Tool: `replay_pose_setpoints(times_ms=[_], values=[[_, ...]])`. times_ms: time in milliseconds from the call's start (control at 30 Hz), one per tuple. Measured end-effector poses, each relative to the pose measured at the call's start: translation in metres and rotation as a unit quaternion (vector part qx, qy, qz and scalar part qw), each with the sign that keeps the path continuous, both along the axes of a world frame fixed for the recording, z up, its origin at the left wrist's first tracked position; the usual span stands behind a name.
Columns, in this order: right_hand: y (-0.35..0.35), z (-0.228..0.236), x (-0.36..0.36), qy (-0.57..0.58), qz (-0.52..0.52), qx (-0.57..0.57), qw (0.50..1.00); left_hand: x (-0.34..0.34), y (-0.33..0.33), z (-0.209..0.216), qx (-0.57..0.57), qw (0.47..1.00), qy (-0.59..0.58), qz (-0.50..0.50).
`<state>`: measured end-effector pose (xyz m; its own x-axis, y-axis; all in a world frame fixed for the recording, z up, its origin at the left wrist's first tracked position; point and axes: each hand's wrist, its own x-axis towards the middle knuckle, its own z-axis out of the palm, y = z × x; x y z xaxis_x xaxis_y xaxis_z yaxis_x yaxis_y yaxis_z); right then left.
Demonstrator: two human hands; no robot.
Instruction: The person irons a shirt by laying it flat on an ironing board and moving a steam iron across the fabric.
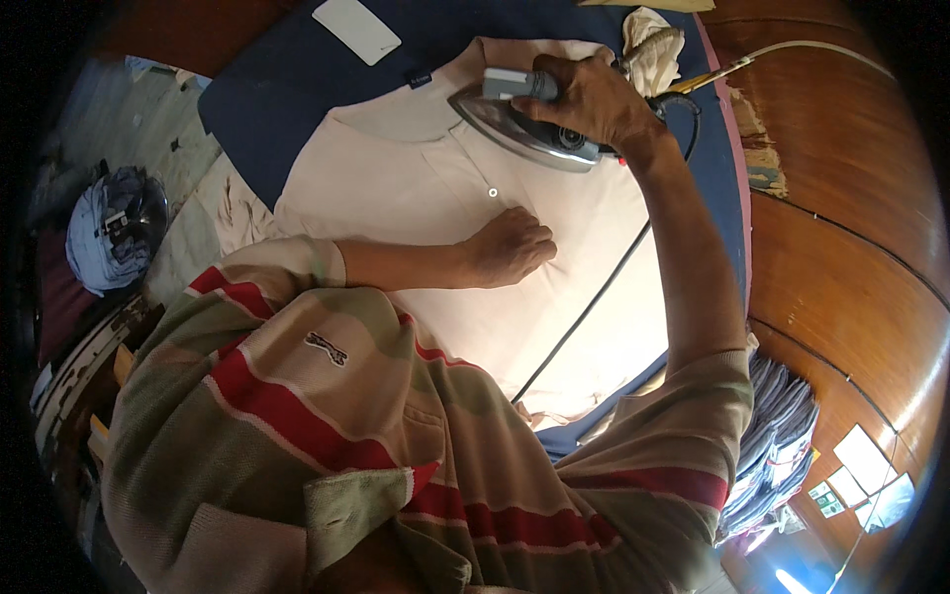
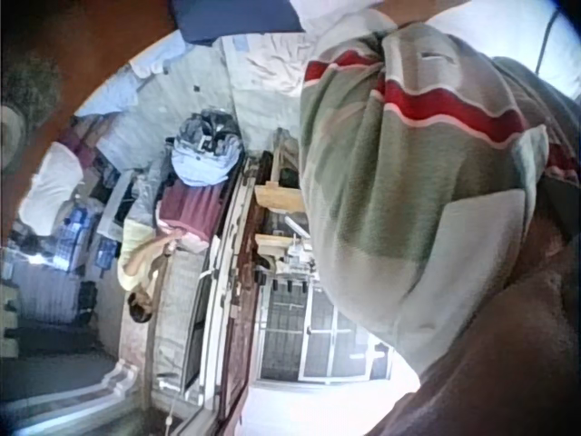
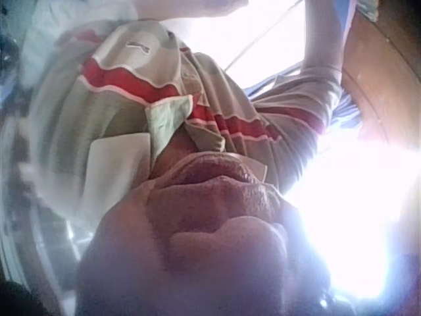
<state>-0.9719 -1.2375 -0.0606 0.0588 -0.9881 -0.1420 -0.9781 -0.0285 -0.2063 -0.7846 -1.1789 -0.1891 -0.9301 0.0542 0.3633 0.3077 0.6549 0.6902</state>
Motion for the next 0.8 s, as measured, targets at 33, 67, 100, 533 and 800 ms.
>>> replay_pose_setpoints(times_ms=[33, 67, 100, 533, 800], values=[[-0.002, 0.0, -0.001, 0.013, -0.007, 0.02, 1.0, 0.002, 0.003, 0.002, 0.006, 1.0, -0.008, -0.001], [-0.003, 0.0, -0.004, -0.027, -0.035, 0.054, 0.998, 0.005, 0.006, 0.002, 0.004, 1.0, -0.007, 0.004], [-0.004, 0.001, -0.005, -0.024, -0.023, 0.065, 0.997, 0.007, 0.006, 0.001, -0.001, 1.0, -0.005, 0.014], [0.01, 0.013, 0.002, -0.019, 0.047, 0.105, 0.993, 0.006, 0.007, -0.007, -0.012, 1.0, 0.013, 0.025], [0.015, 0.005, -0.007, -0.017, 0.026, 0.053, 0.998, 0.01, 0.006, 0.002, -0.053, 0.999, 0.002, -0.004]])
